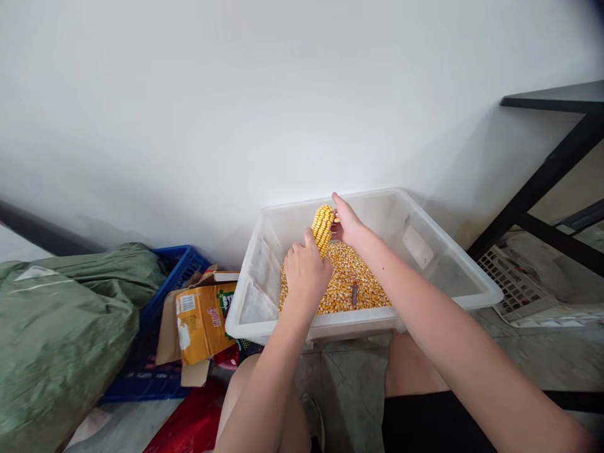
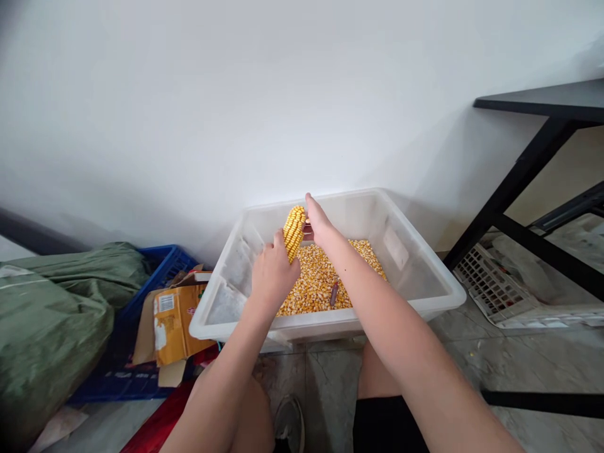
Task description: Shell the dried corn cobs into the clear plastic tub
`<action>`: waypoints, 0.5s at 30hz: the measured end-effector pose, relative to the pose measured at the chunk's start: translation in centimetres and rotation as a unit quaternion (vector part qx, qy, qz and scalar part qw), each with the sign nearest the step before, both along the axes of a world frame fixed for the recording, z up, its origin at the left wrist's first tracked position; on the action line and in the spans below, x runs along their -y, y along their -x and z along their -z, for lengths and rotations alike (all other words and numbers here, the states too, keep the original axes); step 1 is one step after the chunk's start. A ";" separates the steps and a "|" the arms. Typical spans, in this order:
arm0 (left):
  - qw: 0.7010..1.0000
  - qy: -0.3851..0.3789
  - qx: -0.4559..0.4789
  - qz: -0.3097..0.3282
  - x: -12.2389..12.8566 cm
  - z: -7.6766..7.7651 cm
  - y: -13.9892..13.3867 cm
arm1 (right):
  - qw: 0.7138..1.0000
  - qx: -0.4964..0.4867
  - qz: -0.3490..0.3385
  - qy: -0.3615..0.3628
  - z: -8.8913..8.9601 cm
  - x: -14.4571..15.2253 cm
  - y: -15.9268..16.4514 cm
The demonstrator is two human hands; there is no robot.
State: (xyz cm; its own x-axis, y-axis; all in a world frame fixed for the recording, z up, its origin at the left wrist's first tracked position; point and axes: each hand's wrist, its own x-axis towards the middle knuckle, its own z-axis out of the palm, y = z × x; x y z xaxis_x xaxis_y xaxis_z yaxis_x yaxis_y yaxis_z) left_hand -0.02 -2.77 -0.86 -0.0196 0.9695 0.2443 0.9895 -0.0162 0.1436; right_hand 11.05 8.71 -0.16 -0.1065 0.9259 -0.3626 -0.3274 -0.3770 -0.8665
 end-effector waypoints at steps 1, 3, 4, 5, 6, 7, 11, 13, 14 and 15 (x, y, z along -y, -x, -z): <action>1.000 0.000 -0.011 -0.003 0.0 0.0 -0.1 | 1.000 -0.011 -0.012 0.010 -0.2 0.1 0.0; 1.000 0.005 -0.025 -0.010 0.0 -0.1 -0.3 | 0.999 -0.034 -0.033 0.024 -0.4 0.2 0.0; 0.999 0.007 -0.029 -0.014 0.0 -0.1 -0.5 | 0.998 -0.040 -0.032 0.026 -0.5 0.2 0.1; 0.999 0.008 -0.033 -0.016 0.0 -0.2 -0.6 | 0.999 -0.044 -0.022 0.021 -0.5 0.3 0.2; 0.999 0.007 -0.038 -0.015 0.1 -0.2 -0.8 | 0.999 -0.045 -0.003 0.013 -0.6 0.3 0.3; 0.999 0.006 -0.041 -0.011 0.1 -0.2 -1.1 | 0.999 -0.045 0.023 0.000 -0.5 0.3 0.5; 0.999 0.028 -0.020 0.007 0.2 -0.3 -1.9 | 0.991 -0.046 0.120 -0.049 -0.3 0.2 0.9; 0.999 0.049 0.006 0.014 0.2 -0.4 -2.1 | 0.987 -0.026 0.138 -0.071 0.1 -0.1 0.9; 0.998 0.055 0.016 0.020 0.2 -0.4 -2.2 | 0.986 -0.001 0.135 -0.095 0.3 -0.4 0.8; 0.998 0.056 0.023 0.025 0.2 -0.5 -2.1 | 0.984 0.031 0.123 -0.125 0.5 -0.7 0.7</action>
